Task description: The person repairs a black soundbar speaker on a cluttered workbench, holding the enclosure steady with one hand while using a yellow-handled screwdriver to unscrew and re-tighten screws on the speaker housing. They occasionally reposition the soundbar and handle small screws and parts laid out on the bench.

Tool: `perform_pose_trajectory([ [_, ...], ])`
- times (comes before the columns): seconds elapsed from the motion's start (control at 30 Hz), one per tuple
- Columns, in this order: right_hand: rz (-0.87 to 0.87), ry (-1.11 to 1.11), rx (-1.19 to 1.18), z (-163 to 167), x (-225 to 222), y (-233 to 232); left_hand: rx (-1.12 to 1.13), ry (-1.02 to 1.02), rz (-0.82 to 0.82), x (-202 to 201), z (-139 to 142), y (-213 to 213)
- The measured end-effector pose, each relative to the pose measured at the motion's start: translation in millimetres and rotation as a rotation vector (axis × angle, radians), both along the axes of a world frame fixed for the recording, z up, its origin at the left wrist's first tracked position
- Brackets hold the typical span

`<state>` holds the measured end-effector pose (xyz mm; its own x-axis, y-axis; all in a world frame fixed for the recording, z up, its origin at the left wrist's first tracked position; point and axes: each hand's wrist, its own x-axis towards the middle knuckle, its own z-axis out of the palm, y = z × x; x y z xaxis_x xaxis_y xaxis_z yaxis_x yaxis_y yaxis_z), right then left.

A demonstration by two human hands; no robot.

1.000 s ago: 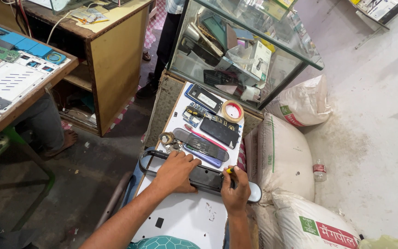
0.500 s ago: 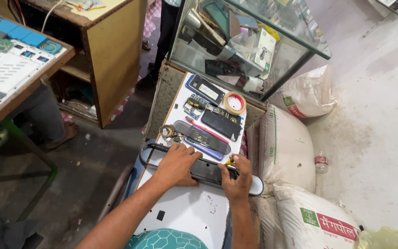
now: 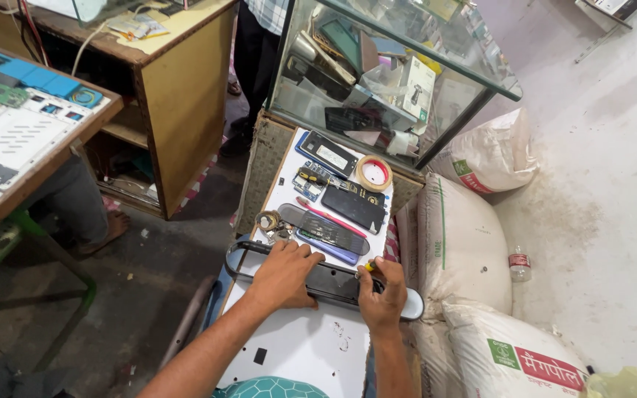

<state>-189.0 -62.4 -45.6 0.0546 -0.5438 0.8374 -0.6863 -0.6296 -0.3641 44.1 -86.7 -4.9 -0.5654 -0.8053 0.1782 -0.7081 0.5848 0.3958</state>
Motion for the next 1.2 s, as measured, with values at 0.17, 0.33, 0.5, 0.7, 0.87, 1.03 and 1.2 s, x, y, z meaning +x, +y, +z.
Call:
perform_pose_trajectory([
  [0.17, 0.075, -0.076, 0.038, 4, 5, -5, -0.010, 0.068, -0.032, 2, 8, -2],
  [0.33, -0.085, 0.045, -0.085, -2, 20, -10, -0.003, 0.085, 0.022, 21, 5, -3],
  [0.5, -0.005, -0.054, 0.038, 12, -7, 1, 0.028, 0.060, -0.008, -5, 11, -5],
  [0.7, 0.003, -0.035, -0.022, 10, 16, -14, 0.004, 0.096, -0.012, 17, 17, -9],
  [0.87, -0.025, -0.013, 0.042, 11, -6, -5, 0.007, 0.090, 0.003, -2, 14, -7],
  [1.03, 0.133, -0.083, 0.117, 16, -12, -2, -0.001, 0.064, -0.016, -4, 18, -5],
  [1.2, -0.075, 0.023, 0.047, 18, -5, -4, -0.039, 0.091, -0.008, 2, 20, -3],
])
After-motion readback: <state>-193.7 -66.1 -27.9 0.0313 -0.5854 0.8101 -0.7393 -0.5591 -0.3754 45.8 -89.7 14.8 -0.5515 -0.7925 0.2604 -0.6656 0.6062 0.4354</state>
